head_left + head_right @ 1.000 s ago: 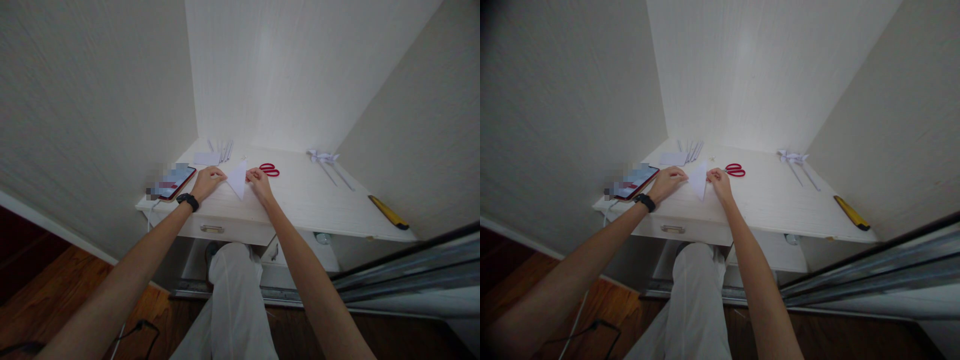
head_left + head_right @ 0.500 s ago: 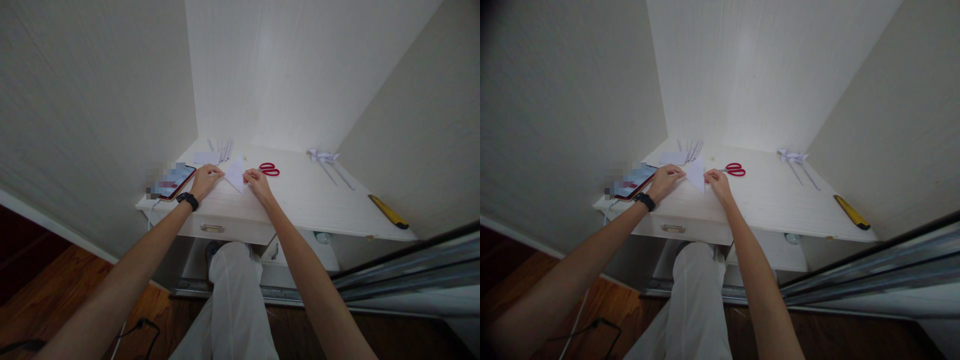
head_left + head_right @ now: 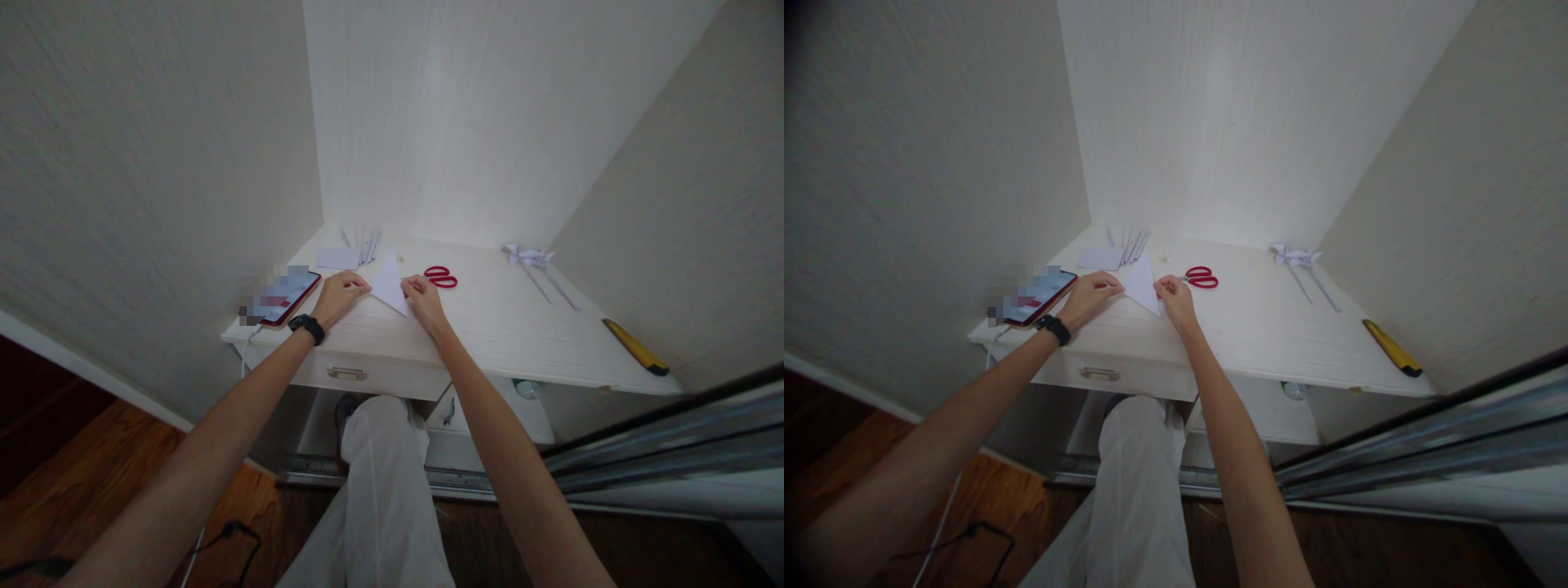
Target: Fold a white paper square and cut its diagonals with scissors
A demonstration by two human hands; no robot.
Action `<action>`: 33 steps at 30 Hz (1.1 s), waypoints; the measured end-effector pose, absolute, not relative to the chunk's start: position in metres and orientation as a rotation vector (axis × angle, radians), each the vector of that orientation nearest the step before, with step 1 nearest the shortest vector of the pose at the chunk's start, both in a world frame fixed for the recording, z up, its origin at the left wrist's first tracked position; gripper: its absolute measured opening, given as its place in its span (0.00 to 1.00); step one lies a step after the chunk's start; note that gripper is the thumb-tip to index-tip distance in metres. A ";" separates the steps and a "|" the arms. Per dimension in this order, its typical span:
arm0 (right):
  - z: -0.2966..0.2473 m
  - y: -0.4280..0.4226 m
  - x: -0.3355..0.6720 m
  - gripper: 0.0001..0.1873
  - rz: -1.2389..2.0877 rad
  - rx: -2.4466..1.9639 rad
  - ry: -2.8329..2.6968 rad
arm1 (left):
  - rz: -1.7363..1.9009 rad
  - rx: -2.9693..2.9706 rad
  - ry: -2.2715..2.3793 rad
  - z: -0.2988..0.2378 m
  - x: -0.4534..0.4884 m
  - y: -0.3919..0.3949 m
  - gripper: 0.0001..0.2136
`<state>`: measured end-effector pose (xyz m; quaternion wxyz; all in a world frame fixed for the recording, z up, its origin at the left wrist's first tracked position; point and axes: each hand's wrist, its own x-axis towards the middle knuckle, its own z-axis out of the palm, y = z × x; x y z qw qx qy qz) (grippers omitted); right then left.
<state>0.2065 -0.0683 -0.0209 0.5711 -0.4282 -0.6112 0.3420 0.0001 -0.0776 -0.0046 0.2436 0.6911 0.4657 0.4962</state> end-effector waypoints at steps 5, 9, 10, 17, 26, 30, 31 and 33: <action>-0.022 -0.068 0.207 0.09 0.776 -1.024 -1.460 | 1.358 1.895 1.282 -0.003 0.000 -0.080 0.04; -0.023 -0.068 0.206 0.10 0.793 -1.010 -1.473 | 1.396 1.879 1.330 -0.003 0.000 -0.077 0.04; -0.023 -0.068 0.205 0.10 0.798 -1.015 -1.472 | 1.396 1.874 1.341 -0.003 -0.001 -0.077 0.04; -0.023 -0.070 0.205 0.09 0.776 -1.040 -1.477 | 1.394 1.874 1.324 -0.005 -0.001 -0.076 0.04; -0.021 -0.072 0.206 0.09 0.721 -1.051 -1.489 | 1.344 1.883 1.306 -0.005 0.000 -0.076 0.05; -0.021 -0.072 0.206 0.08 0.705 -1.044 -1.496 | 1.332 1.893 1.303 -0.004 0.000 -0.078 0.05; -0.021 -0.072 0.206 0.08 0.708 -1.037 -1.497 | 1.334 1.893 1.300 -0.004 0.000 -0.078 0.05; -0.021 -0.072 0.206 0.08 0.712 -1.031 -1.497 | 1.338 1.892 1.295 -0.004 0.000 -0.078 0.05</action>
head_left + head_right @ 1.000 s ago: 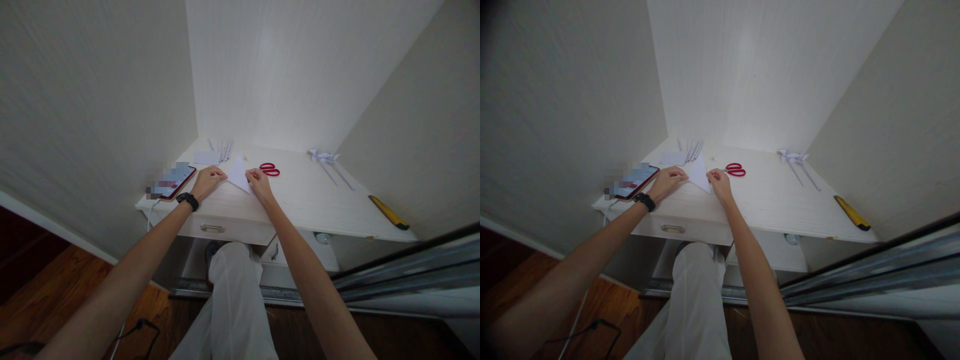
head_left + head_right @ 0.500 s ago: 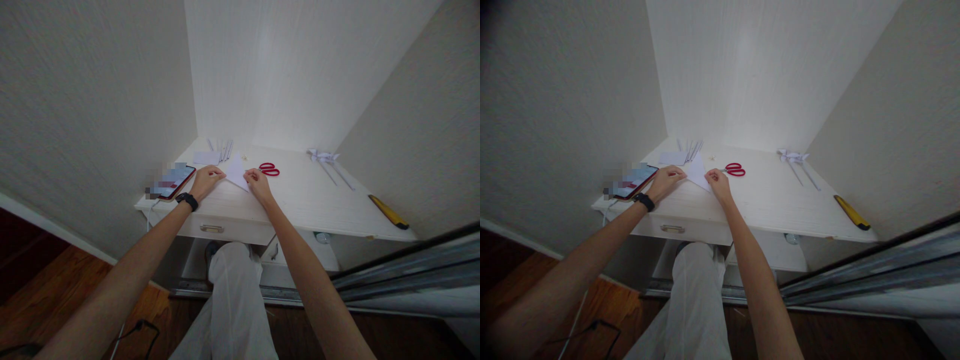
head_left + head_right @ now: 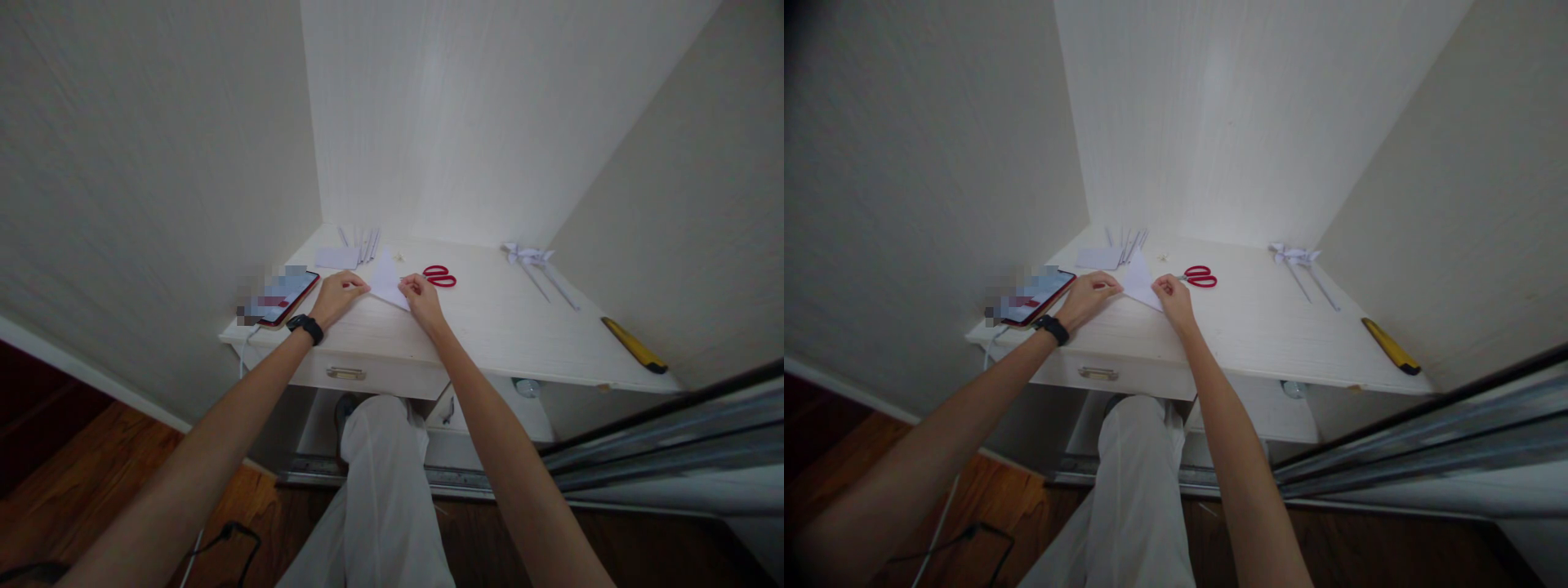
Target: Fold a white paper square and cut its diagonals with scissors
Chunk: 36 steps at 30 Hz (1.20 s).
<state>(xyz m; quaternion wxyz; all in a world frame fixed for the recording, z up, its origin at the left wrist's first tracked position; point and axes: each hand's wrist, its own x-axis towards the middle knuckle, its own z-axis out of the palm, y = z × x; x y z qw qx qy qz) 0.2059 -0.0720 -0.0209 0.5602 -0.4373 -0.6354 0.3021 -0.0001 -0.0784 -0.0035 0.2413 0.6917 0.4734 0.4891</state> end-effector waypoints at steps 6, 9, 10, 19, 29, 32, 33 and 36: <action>-0.021 -0.073 0.206 0.08 0.720 -1.030 -1.499 | 1.334 1.872 1.297 -0.003 0.001 -0.079 0.04; -0.023 -0.071 0.206 0.08 0.715 -1.021 -1.503 | 1.329 1.866 1.298 -0.003 0.000 -0.079 0.04; -0.024 -0.070 0.206 0.08 0.711 -1.017 -1.505 | 1.330 1.866 1.296 -0.003 0.000 -0.079 0.04; -0.022 -0.070 0.207 0.08 0.686 -1.023 -1.535 | 1.316 1.899 1.312 -0.005 0.000 -0.078 0.05; -0.021 -0.071 0.206 0.07 0.665 -1.034 -1.529 | 1.345 1.899 1.306 -0.004 0.000 -0.077 0.04; -0.022 -0.070 0.205 0.06 0.680 -1.055 -1.527 | 1.388 1.888 1.330 -0.005 -0.001 -0.075 0.04; -0.022 -0.071 0.205 0.06 0.691 -1.063 -1.525 | 1.399 1.885 1.336 -0.006 -0.002 -0.074 0.04; -0.020 -0.072 0.204 0.05 0.712 -1.076 -1.517 | 1.409 1.887 1.342 -0.008 -0.003 -0.072 0.04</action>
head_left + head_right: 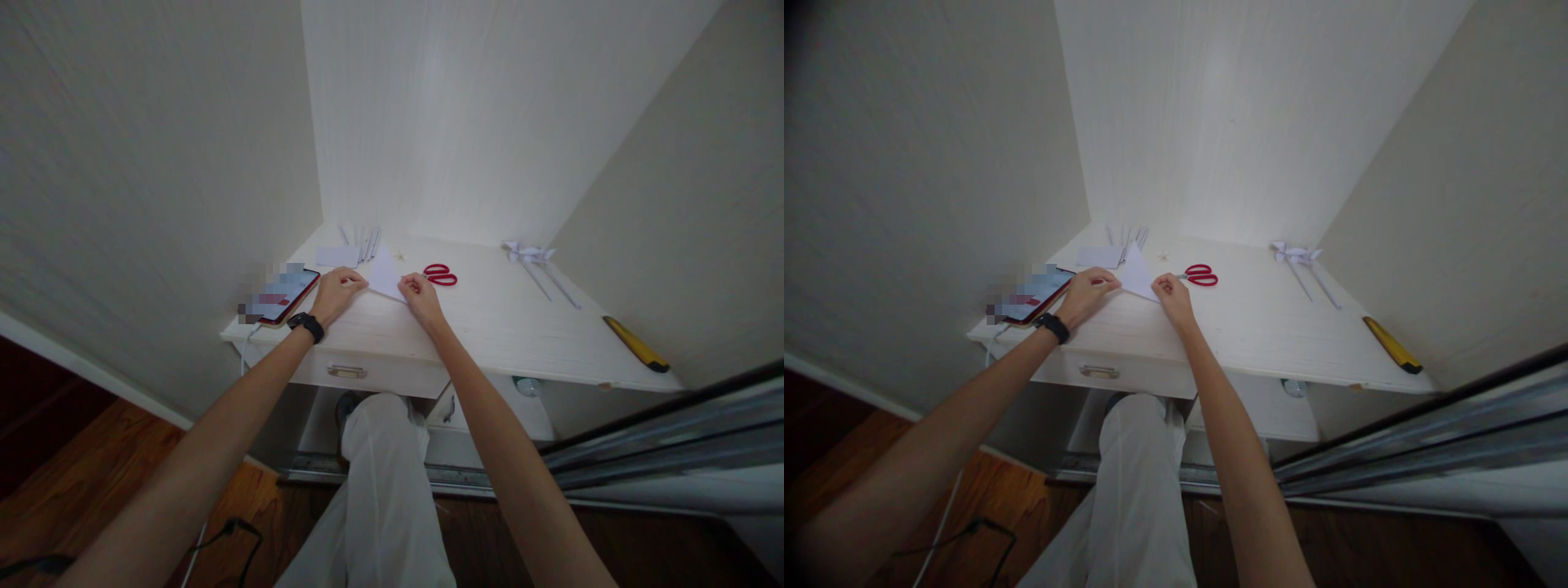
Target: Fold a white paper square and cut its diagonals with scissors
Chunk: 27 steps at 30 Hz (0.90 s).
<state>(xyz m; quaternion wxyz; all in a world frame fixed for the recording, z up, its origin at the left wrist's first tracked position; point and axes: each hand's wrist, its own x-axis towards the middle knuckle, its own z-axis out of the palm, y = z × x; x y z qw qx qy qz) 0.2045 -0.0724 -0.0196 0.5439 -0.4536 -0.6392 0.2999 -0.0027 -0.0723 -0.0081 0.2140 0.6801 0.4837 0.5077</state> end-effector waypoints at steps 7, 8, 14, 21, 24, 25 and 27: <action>-0.018 -0.073 0.205 0.06 0.687 -1.071 -1.524 | 1.423 1.909 1.294 -0.009 -0.003 -0.072 0.05; -0.019 -0.073 0.205 0.06 0.680 -1.068 -1.530 | 1.424 1.916 1.298 -0.009 -0.003 -0.072 0.05; -0.025 -0.067 0.206 0.06 0.682 -1.068 -1.543 | 1.494 1.886 1.328 -0.009 -0.005 -0.070 0.06; -0.023 -0.069 0.205 0.06 0.712 -1.059 -1.524 | 1.523 1.851 1.317 -0.010 -0.006 -0.069 0.06; -0.021 -0.071 0.205 0.06 0.697 -1.053 -1.520 | 1.508 1.857 1.326 -0.009 -0.005 -0.070 0.06; -0.021 -0.071 0.206 0.07 0.694 -1.050 -1.522 | 1.500 1.860 1.330 -0.009 -0.005 -0.070 0.06; -0.021 -0.072 0.206 0.07 0.693 -1.047 -1.526 | 1.495 1.855 1.338 -0.008 -0.004 -0.070 0.05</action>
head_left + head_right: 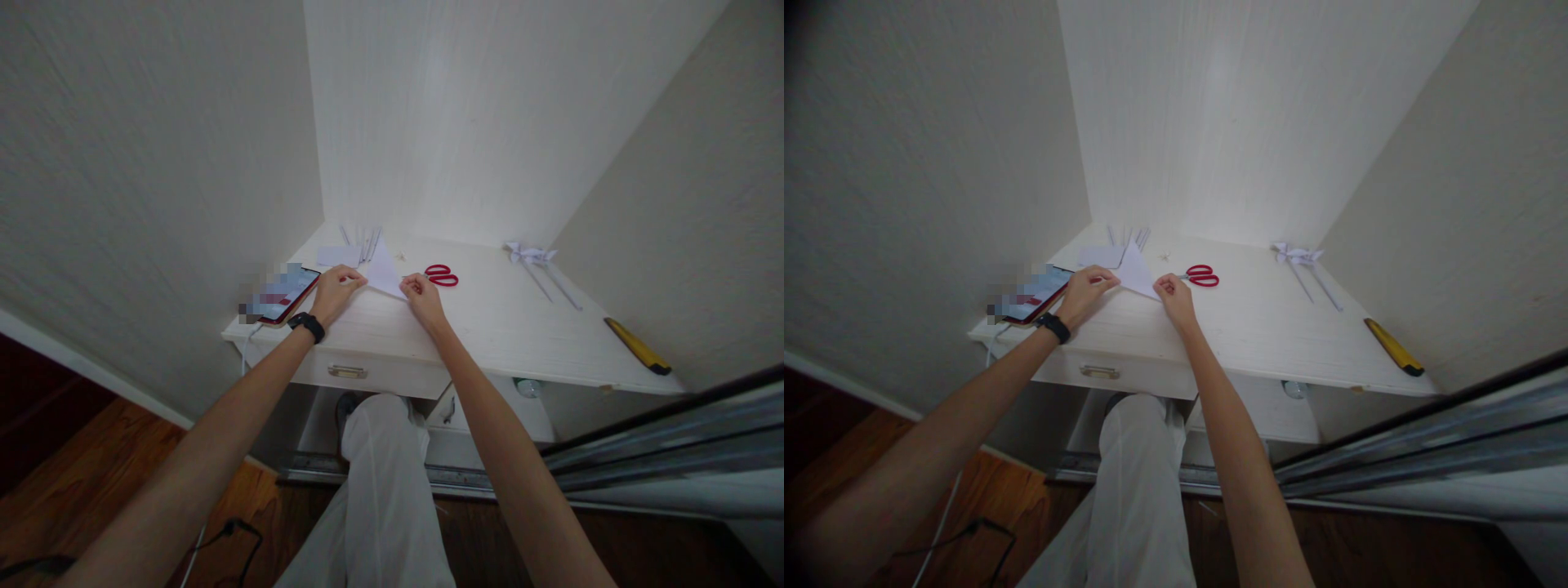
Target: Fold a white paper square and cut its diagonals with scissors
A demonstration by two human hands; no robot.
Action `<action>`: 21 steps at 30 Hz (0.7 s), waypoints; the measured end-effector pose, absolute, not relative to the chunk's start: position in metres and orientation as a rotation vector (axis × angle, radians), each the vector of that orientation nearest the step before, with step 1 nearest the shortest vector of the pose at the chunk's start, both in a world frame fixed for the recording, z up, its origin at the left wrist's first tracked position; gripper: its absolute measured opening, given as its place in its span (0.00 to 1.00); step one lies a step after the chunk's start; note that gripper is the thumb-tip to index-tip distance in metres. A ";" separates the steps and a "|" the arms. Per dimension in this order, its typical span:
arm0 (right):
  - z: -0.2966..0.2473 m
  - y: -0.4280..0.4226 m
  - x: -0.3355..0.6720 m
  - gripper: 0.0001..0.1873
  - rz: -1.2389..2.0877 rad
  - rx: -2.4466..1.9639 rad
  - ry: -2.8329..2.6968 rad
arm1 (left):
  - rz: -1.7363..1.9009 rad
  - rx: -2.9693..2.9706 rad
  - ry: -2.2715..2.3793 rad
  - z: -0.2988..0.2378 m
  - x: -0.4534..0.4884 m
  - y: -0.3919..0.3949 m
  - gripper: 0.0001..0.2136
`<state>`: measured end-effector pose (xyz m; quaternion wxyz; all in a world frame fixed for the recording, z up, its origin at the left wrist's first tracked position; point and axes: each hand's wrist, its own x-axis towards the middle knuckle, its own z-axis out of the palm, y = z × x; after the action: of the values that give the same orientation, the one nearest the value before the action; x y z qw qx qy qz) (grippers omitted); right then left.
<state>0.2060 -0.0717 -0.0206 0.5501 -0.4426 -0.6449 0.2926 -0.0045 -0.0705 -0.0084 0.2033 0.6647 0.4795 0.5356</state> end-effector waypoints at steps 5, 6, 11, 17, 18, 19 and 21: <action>-0.023 -0.069 0.206 0.07 0.714 -1.048 -1.524 | 1.552 1.845 1.326 -0.009 -0.005 -0.070 0.05; -0.024 -0.069 0.206 0.07 0.718 -1.049 -1.521 | 1.567 1.845 1.321 -0.009 -0.006 -0.069 0.05; -0.023 -0.069 0.206 0.07 0.703 -1.051 -1.525 | 1.576 1.831 1.332 -0.010 -0.006 -0.069 0.05; -0.022 -0.070 0.206 0.06 0.690 -1.058 -1.522 | 1.561 1.823 1.341 -0.010 -0.006 -0.069 0.04; -0.022 -0.070 0.206 0.06 0.701 -1.056 -1.518 | 1.564 1.823 1.341 -0.010 -0.006 -0.069 0.04; -0.023 -0.069 0.206 0.06 0.713 -1.055 -1.514 | 1.566 1.824 1.342 -0.010 -0.006 -0.068 0.04; -0.024 -0.068 0.205 0.06 0.732 -1.054 -1.507 | 1.570 1.820 1.349 -0.010 -0.007 -0.068 0.05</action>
<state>0.2053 -0.0685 -0.0237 0.5490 -0.4449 -0.6363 0.3093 -0.0065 -0.0680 -0.0100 0.1914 0.6480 0.4804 0.5592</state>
